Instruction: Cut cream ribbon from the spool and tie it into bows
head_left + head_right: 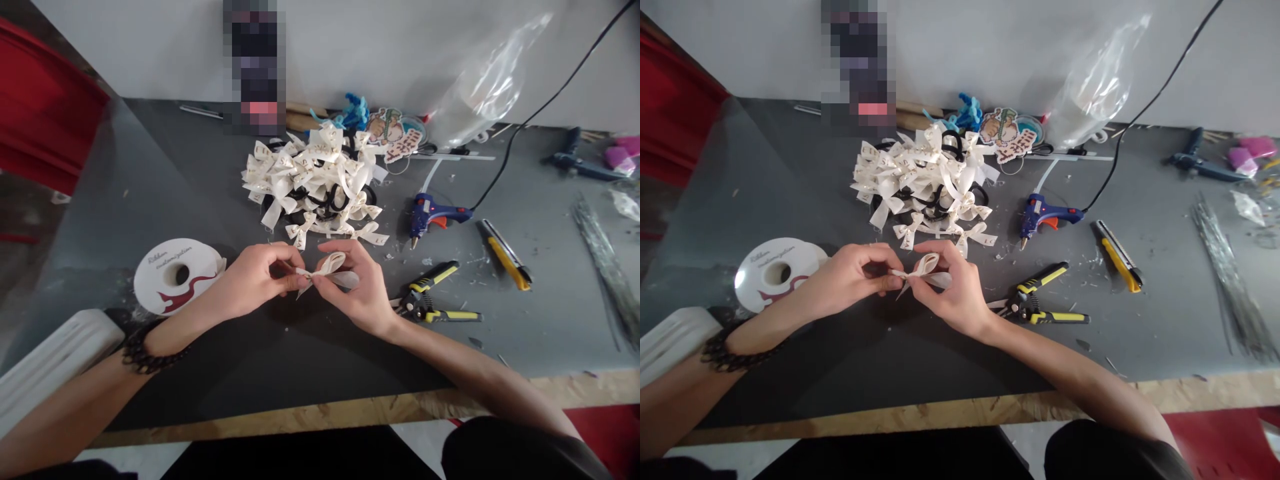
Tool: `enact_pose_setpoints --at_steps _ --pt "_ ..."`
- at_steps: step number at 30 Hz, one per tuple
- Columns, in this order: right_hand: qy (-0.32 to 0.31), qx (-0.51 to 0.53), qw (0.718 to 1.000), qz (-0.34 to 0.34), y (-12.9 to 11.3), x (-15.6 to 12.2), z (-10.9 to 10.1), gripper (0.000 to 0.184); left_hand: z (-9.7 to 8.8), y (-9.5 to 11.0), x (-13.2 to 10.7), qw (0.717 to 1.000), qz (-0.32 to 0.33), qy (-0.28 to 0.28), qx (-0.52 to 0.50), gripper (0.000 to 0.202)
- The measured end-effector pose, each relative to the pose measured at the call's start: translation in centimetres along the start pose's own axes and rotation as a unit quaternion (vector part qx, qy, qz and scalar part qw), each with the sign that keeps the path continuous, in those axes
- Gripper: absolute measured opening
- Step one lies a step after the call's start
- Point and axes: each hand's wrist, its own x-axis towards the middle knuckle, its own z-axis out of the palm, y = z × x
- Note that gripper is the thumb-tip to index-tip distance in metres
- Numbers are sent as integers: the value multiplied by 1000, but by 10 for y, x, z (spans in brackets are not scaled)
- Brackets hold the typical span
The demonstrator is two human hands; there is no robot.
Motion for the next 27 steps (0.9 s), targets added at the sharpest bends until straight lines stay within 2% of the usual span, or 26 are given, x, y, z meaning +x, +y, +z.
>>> enact_pose_setpoints --at_steps 7,14,17,21,27 --pt "-36 16 999 3 1 0 2 46 -6 3 1 998 -14 -47 30 22" --pt "-55 6 998 7 -2 0 2 47 -12 4 1 989 44 -129 54 34" --pt "-47 2 999 2 -1 0 1 47 -14 6 -1 993 14 -106 47 30" --pt "-36 7 999 3 1 -1 1 46 -17 6 -4 999 -35 -22 -8 29" --pt "12 18 1000 5 1 0 1 44 -15 4 -3 997 -55 0 -46 48"
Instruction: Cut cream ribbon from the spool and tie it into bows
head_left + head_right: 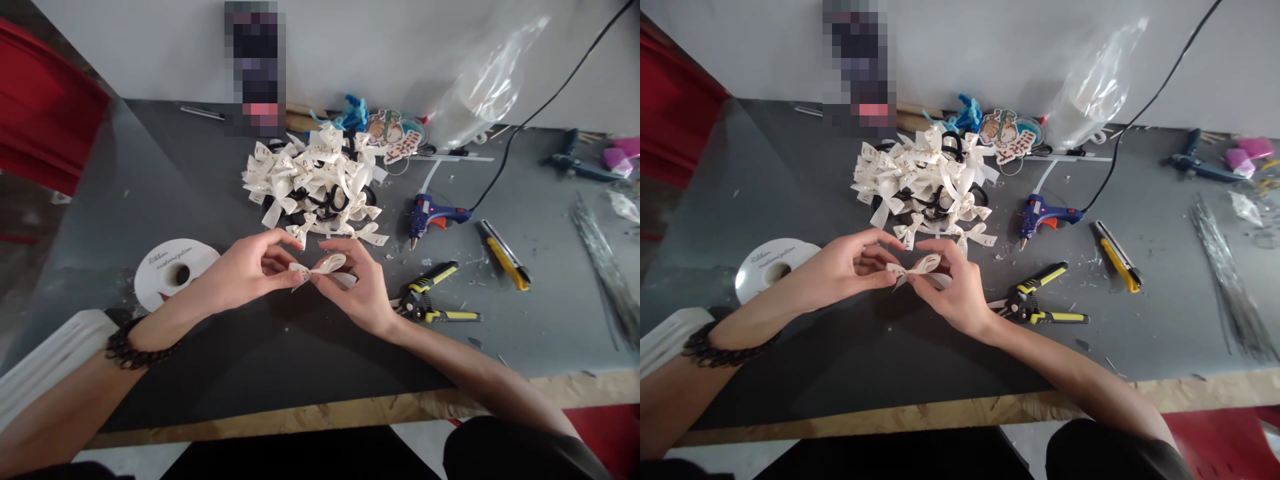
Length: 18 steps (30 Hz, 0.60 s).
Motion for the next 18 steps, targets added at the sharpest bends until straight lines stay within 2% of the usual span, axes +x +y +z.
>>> enact_pose_setpoints --at_steps 4,8,12,15,18 --pt "-6 -5 1000 4 -1 0 1 45 5 5 1 997 26 69 -11 39" --pt "-19 1 1000 -1 -1 0 3 45 10 9 -2 996 37 80 12 31" --pt "-27 -4 1000 -9 0 -2 5 44 18 6 -5 989 53 121 71 22" --pt "-25 -13 999 -14 0 -3 5 45 20 2 -5 986 66 137 68 30" --pt "-19 -13 1000 -12 1 -3 5 44 19 0 -5 988 79 127 34 40"
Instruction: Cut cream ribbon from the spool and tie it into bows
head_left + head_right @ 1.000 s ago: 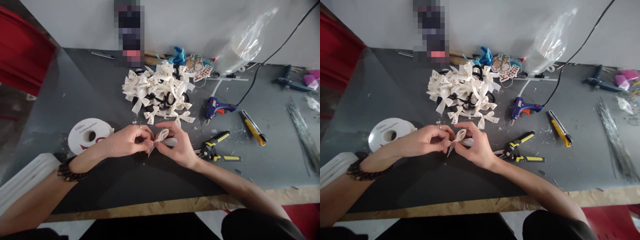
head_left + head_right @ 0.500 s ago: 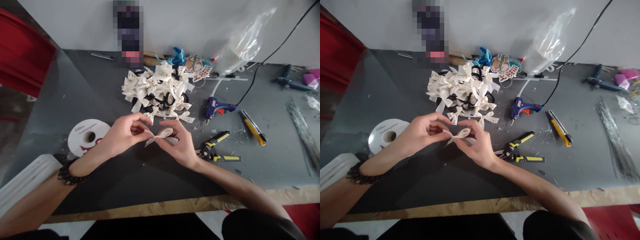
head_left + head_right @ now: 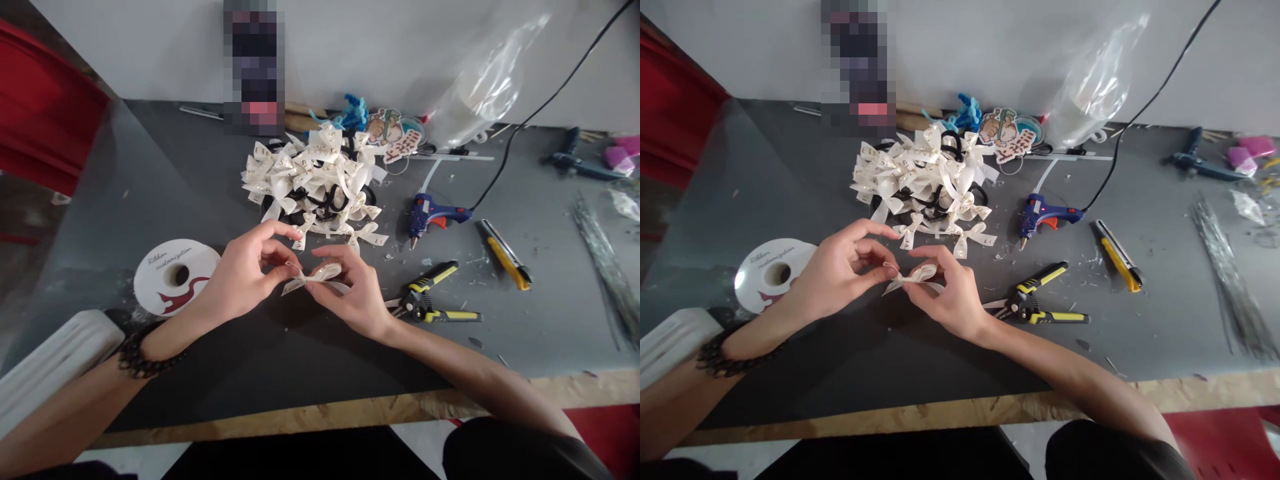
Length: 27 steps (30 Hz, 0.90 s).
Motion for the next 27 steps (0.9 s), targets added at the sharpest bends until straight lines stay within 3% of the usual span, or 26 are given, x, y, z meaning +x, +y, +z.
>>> enact_pose_setpoints --at_steps 4,9,11,19,27 --pt "0 0 1000 -7 -1 0 0 45 3 1 -2 1000 4 -1 22 35" --pt "9 -3 1000 -4 -2 0 -1 44 8 2 -6 996 9 50 71 28" --pt "14 -6 1000 0 -2 0 -1 44 7 2 -6 997 6 59 55 35" --pt "16 -14 1000 5 -2 0 0 43 6 0 -4 1000 21 14 -2 46" --pt "42 -23 999 15 -1 0 -1 42 4 -1 -1 997 -63 -22 -37 45"
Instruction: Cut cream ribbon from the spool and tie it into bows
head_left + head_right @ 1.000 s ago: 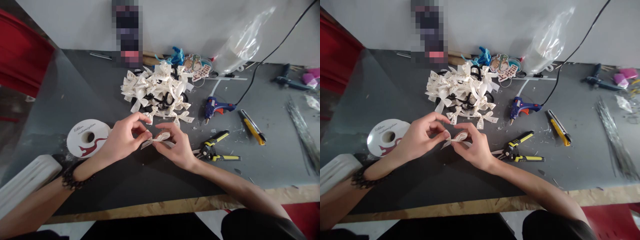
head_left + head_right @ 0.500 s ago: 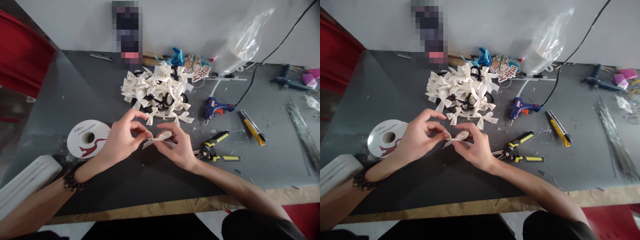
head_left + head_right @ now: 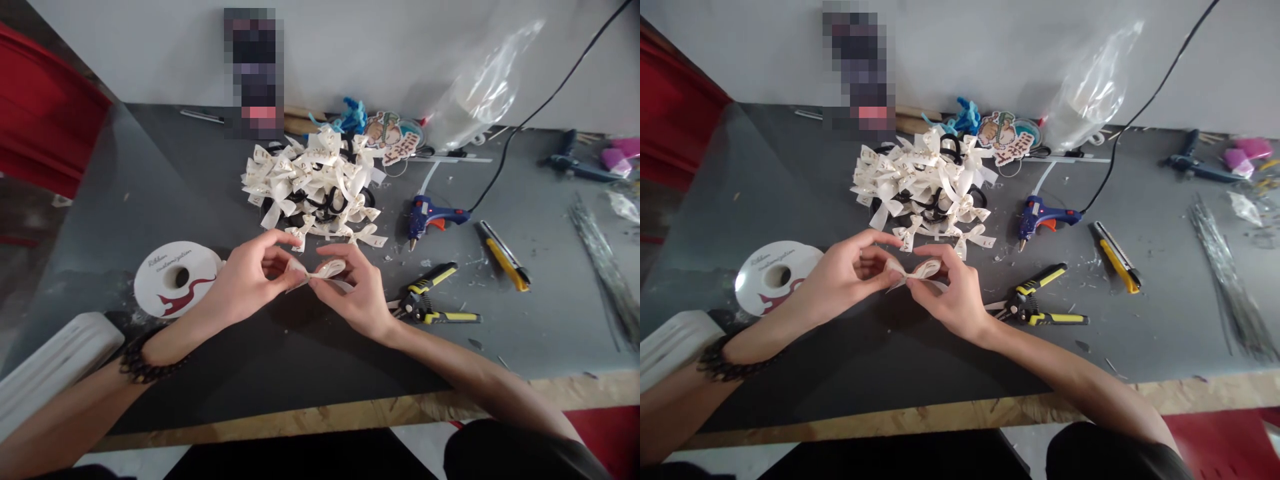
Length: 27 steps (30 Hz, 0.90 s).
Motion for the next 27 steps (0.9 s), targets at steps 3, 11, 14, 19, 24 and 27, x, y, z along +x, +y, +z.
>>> enact_pose_setpoints --at_steps 3,11,14,19,24,27 --pt "-4 -1 1000 -6 1 0 0 42 2 1 -1 1000 5 5 -12 37" --pt "-29 5 999 -14 -1 -1 1 44 -2 2 -3 998 22 4 67 24" --pt "-41 33 999 6 -2 1 0 45 -1 6 -4 998 29 -6 47 24" --pt "-38 47 998 32 -1 3 -1 48 0 10 -1 999 22 21 -45 32" --pt "-66 68 995 40 -1 4 -1 52 -4 3 4 999 4 6 -52 34" --pt "-80 73 993 47 -1 2 1 56 -3 -1 4 1000 7 -4 -13 32"
